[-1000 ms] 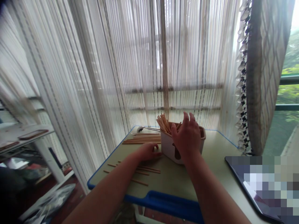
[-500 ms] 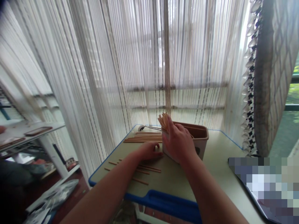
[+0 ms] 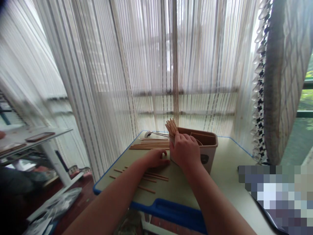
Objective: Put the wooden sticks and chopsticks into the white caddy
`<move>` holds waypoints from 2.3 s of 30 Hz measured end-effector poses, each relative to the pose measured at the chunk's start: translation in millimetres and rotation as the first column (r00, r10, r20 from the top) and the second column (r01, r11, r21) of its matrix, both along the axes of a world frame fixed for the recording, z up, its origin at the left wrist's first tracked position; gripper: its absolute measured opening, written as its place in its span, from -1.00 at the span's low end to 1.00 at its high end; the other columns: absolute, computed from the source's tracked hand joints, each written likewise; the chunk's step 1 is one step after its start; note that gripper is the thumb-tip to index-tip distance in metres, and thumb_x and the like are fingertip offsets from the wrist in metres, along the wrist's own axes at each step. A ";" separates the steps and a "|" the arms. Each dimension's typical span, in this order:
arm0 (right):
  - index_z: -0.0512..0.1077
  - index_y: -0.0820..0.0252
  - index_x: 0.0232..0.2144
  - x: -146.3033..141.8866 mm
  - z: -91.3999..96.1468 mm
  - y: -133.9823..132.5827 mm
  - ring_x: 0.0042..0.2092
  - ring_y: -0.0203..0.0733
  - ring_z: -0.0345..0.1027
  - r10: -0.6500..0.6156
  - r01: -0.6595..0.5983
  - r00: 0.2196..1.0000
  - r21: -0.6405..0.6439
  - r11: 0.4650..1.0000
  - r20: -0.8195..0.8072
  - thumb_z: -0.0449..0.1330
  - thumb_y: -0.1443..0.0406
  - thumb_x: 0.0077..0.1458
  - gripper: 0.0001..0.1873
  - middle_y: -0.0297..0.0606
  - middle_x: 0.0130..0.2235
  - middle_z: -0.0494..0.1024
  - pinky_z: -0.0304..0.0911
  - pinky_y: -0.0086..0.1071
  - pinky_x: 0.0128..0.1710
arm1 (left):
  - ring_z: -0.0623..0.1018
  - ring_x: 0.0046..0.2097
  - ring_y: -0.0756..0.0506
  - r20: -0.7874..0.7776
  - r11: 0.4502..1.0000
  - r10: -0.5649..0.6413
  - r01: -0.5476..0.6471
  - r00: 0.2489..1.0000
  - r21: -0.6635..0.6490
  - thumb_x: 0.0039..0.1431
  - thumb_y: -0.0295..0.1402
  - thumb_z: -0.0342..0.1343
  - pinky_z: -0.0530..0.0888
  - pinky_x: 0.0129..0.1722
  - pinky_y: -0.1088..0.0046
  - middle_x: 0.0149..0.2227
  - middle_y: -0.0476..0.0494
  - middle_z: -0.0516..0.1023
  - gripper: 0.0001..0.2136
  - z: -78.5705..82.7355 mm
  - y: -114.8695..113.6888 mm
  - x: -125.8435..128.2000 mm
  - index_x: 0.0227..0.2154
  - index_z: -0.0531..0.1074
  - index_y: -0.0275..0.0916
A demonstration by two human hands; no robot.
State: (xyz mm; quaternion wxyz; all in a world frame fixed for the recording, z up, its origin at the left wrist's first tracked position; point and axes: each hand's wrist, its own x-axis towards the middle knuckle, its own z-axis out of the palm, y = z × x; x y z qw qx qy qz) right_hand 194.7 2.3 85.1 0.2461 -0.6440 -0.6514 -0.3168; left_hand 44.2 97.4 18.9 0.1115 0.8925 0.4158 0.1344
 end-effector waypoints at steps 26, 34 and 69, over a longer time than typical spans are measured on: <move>0.38 0.23 -0.38 7.1 -7.8 6.1 -0.21 -0.09 0.19 0.045 -0.036 0.998 0.173 0.984 -0.051 0.07 0.31 0.11 -0.89 -0.15 -0.32 0.41 0.07 -0.30 -0.22 | 0.45 -0.33 -0.03 0.011 0.933 -0.114 0.111 0.993 -0.341 -0.07 -0.25 0.10 0.34 -0.40 0.52 -0.35 -0.03 0.51 -0.72 30.1 -2.2 -16.2 -0.29 0.47 -0.27; 0.40 0.23 -0.36 3.9 -10.0 20.9 -0.20 -0.11 0.20 0.086 -0.080 0.995 0.093 0.992 -0.058 0.04 0.37 0.12 -0.86 -0.17 -0.29 0.43 0.05 -0.30 -0.19 | 0.43 -0.37 -0.03 -0.189 0.890 -0.271 0.171 0.944 -0.422 -0.19 -0.29 0.20 0.32 -0.46 0.51 -0.36 -0.02 0.49 -0.67 35.3 7.5 -19.0 -0.27 0.45 -0.26; 0.45 0.18 -0.33 0.4 -5.5 -3.2 -0.08 -0.06 0.15 0.200 -0.189 0.978 0.163 0.968 -0.059 0.08 0.38 -0.03 -0.81 -0.18 -0.24 0.45 -0.01 -0.22 -0.05 | 0.46 -0.31 -0.03 0.251 0.969 -0.192 0.223 0.949 -0.102 0.04 -0.36 0.05 0.36 -0.29 0.51 -0.38 -0.07 0.54 -0.82 30.4 -7.0 -6.0 -0.39 0.51 -0.33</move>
